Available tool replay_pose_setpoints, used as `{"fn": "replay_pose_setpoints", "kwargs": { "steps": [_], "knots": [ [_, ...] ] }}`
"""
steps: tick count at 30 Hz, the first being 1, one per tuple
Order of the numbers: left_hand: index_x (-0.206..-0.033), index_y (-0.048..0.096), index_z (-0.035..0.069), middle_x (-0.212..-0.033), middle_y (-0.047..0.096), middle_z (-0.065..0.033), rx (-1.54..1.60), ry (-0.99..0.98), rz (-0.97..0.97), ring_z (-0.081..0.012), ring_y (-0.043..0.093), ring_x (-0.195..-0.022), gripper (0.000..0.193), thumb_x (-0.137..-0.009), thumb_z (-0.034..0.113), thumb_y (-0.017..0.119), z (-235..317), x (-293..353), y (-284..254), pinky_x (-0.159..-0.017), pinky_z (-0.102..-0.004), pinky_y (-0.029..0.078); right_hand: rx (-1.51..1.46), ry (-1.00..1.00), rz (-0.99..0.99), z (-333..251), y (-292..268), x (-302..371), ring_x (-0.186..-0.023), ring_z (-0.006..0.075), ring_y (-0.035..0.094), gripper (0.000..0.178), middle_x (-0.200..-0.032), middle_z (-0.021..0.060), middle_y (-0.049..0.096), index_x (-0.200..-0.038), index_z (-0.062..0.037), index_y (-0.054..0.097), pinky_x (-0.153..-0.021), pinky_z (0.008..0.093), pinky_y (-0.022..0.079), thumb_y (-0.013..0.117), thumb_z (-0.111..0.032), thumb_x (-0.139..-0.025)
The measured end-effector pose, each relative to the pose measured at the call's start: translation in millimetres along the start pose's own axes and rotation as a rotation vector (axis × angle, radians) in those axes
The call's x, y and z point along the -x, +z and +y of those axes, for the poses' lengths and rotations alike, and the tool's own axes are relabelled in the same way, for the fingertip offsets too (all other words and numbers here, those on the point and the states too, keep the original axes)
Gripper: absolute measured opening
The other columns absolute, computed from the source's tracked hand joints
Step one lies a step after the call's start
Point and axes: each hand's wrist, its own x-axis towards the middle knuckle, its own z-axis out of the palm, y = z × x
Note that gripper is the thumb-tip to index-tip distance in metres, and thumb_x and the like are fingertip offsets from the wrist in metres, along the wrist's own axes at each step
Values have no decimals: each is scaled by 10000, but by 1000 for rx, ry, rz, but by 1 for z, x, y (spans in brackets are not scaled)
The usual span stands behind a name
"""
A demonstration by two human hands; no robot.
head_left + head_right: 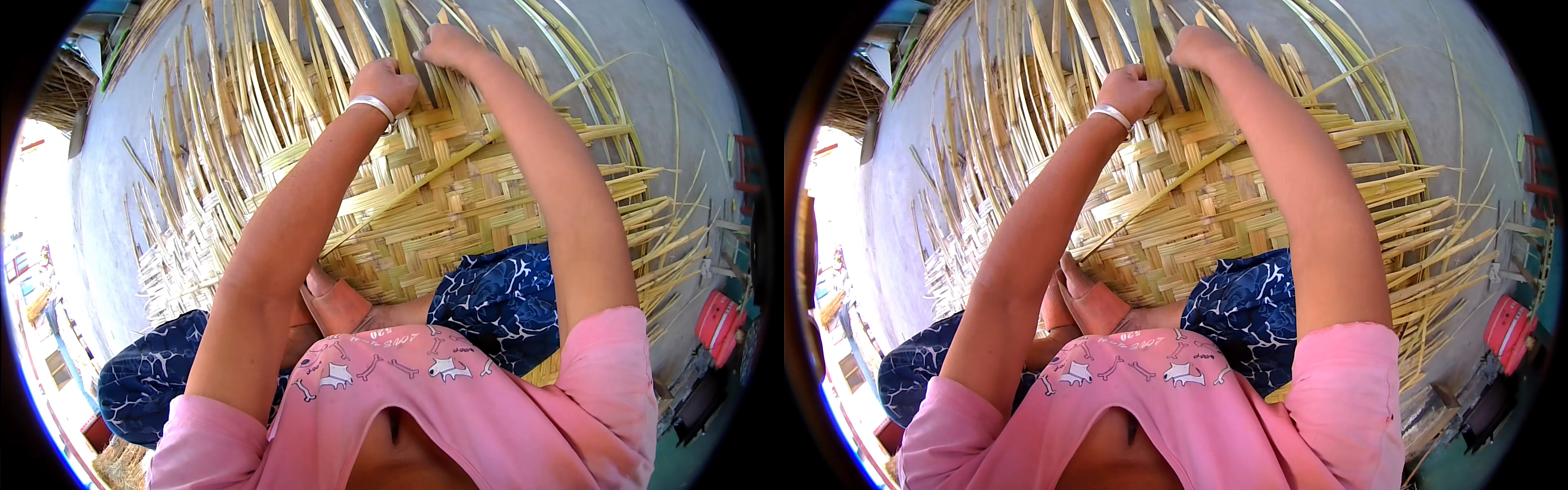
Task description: The person sits on the floor and weaves a basket using thin strips of bamboo or reed. They interlace the strips by hand, working on the base and gradually building up the sides of the basket.
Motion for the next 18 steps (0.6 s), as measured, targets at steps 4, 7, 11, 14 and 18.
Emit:
{"fn": "replay_pose_setpoints", "kwargs": {
  "steps": [4,7,11,14,18],
  "knots": [
    [-889,669,28,-878,657,-201,20,-73,14,-352,627,-840,306,-721,271,589,-3,-1,6,-786,-381,493,-618,210,-156,24,-7,2,-709,157,573,385,-784,45,623,-916,-50,644,-637,302,460,720,-388,-749],
    [-985,659,36,-905,666,-187,37,-23,-15,-340,632,-865,342,-757,283,593,-3,2,11,-793,-381,492,-927,143,-187,23,-19,27,-789,92,538,382,-874,-49,601,-994,-101,629,-715,287,441,715,-402,-775],
    [-1066,635,6,-866,671,-129,95,108,-143,-221,628,-781,384,-794,276,642,-15,-3,16,-736,-312,491,-1275,76,-161,18,-16,47,-958,89,566,378,-1019,-9,608,-1123,-96,601,-850,276,448,672,-335,-838],
    [-1085,633,1,-873,672,-89,98,129,-274,-150,611,-744,371,-804,242,665,-6,-5,11,-724,-279,493,-1483,104,-87,31,-12,62,-899,91,567,322,-1004,-2,602,-1128,-84,597,-789,241,463,653,-254,-861],
    [-1057,649,9,-878,673,-80,-41,155,-281,-143,613,-759,351,-796,243,678,-1,-8,8,-737,-274,498,-1450,164,33,55,-6,77,-823,81,554,265,-971,-12,596,-1123,-92,604,-701,222,478,626,-188,-876]
  ]
}}
